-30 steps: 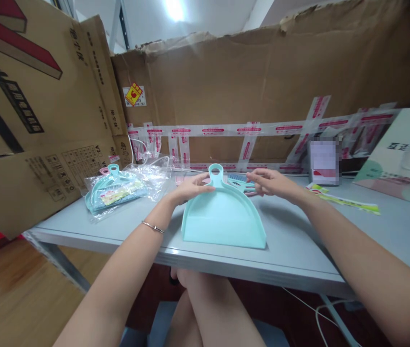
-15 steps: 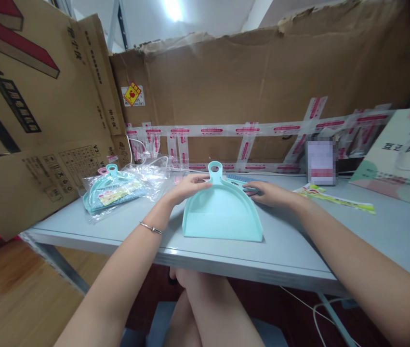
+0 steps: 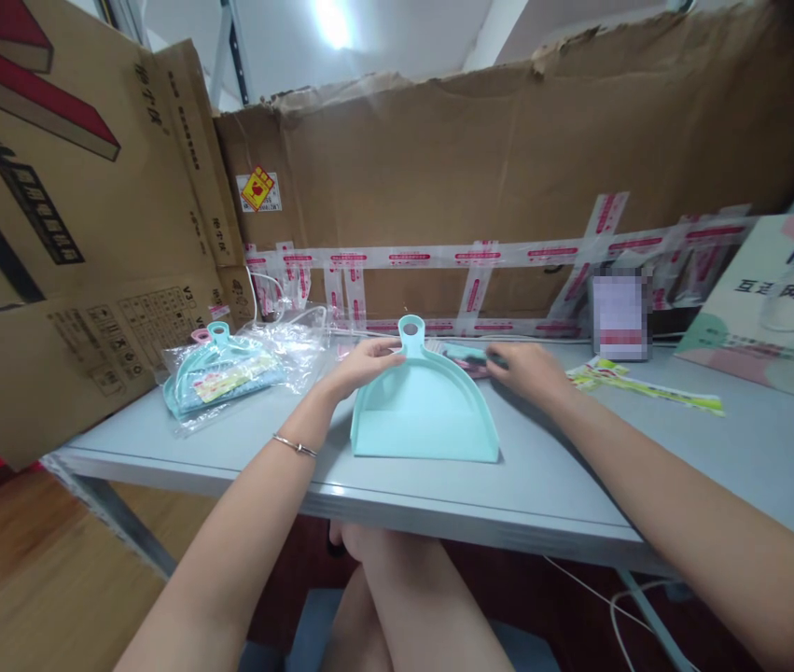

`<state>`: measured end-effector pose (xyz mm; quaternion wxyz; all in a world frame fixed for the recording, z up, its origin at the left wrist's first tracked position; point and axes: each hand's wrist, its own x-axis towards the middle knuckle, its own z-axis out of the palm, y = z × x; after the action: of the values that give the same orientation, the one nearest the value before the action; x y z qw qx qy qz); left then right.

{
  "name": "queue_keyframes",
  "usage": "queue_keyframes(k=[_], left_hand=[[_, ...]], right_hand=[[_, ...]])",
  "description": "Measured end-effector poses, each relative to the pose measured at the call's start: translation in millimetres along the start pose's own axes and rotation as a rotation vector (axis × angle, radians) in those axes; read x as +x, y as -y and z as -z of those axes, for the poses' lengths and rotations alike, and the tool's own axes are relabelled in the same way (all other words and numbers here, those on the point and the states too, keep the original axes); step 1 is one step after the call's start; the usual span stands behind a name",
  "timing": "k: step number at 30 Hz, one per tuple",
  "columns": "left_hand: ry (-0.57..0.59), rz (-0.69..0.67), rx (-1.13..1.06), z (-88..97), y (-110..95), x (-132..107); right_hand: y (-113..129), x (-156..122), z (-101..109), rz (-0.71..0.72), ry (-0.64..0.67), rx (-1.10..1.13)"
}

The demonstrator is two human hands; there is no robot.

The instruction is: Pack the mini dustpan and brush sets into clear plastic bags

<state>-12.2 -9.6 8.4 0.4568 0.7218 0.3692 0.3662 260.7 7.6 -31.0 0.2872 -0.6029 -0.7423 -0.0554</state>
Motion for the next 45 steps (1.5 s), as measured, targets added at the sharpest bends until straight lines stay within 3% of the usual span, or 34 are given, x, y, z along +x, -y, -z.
queue_keyframes(k=[2, 6, 8, 12, 18, 22, 27, 33, 37, 45], left_hand=[[-0.001, -0.003, 0.001, -0.1, -0.7, -0.3], [-0.011, -0.020, 0.026, -0.1, 4.2, 2.7], [-0.046, -0.016, 0.057, -0.1, 8.3, 5.4], [-0.065, -0.027, 0.059, -1.3, 11.0, 8.0], [-0.082, -0.022, 0.052, -5.2, 3.7, 5.7], [-0.111, 0.010, 0.072, -6.4, 4.0, 6.6], [-0.212, 0.000, 0.025, -6.8, 7.7, 9.0], [-0.190, -0.037, 0.030, -9.5, 4.6, 8.1], [-0.099, -0.065, 0.048, -12.2, -2.5, 3.5], [-0.032, -0.117, 0.158, -14.6, -5.3, 1.3]], right_hand=[[2.3, 1.3, 9.8, -0.066, -0.164, 0.120], [6.8, 8.3, 27.2, -0.188, -0.536, 0.582], [13.6, 9.2, 33.3, -0.187, -0.486, 0.784], [40.2, -0.6, 37.6, -0.149, -0.169, 1.098], [83.5, -20.8, 24.1, -0.038, 0.118, 0.869], [96.0, -27.9, 17.4, 0.025, 0.149, 0.755], [97.0, -29.3, 16.2, -0.049, 0.021, 0.636], [96.2, -29.4, 12.0, 0.073, -0.189, 0.562], [92.9, -28.2, 1.7, 0.122, -0.334, 0.474], [89.4, -26.5, -1.0, 0.099, -0.309, 0.463]])
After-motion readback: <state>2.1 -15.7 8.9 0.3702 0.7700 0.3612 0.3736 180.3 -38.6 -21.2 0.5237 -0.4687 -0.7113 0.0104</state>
